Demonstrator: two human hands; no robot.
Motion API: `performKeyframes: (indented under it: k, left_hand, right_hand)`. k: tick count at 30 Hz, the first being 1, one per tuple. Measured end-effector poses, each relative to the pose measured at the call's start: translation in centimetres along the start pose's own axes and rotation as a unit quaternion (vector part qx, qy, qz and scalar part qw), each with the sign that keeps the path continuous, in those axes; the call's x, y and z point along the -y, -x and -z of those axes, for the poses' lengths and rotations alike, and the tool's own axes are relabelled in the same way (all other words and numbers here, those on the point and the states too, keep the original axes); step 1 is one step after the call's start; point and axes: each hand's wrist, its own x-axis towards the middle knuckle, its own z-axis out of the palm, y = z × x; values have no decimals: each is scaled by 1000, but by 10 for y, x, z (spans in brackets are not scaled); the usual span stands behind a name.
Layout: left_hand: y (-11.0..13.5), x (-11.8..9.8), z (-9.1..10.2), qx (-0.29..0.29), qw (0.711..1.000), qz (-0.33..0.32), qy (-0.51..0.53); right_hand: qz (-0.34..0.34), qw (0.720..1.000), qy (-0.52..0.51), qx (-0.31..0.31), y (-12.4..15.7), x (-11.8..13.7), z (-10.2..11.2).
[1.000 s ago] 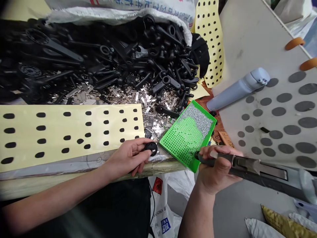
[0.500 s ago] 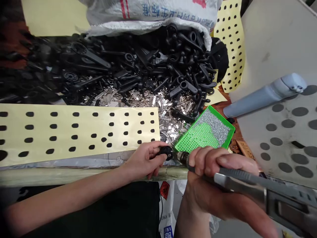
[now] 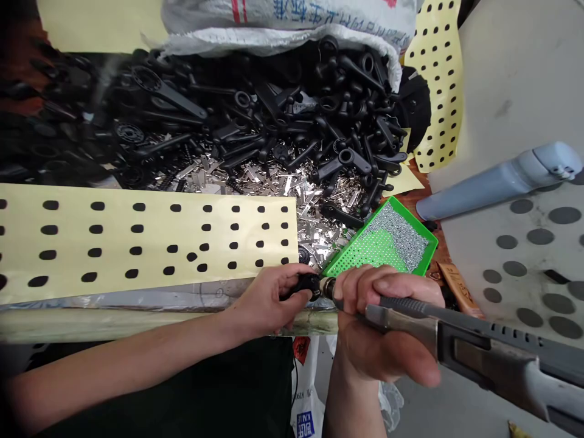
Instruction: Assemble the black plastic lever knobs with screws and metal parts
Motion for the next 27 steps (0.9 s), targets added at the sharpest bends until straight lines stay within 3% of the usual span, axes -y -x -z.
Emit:
performKeyframes:
  k: [5, 10, 16, 21, 23, 27]
  left_hand:
    - [4, 0, 4, -3, 992, -59, -115]
    - [6, 1, 5, -11, 984, -78, -162]
    - [7, -1, 5, 3, 983, -92, -160]
    - [6, -3, 4, 41, 995, -50, -71]
    - [6, -5, 5, 75, 997, 0, -8]
    - [11, -14, 10, 124, 988, 42, 78]
  right_hand:
    - [-2, 1000, -21, -8, 5, -4, -2]
    - [-21, 1000, 5, -22, 6, -2, -14]
    - [-50, 994, 31, -96, 6, -4, -15]
    - [-89, 994, 44, -50, -3, 7, 1]
    - [-50, 994, 84, -46, -5, 12, 5]
    - [92, 969, 193, -126, -6, 12, 14]
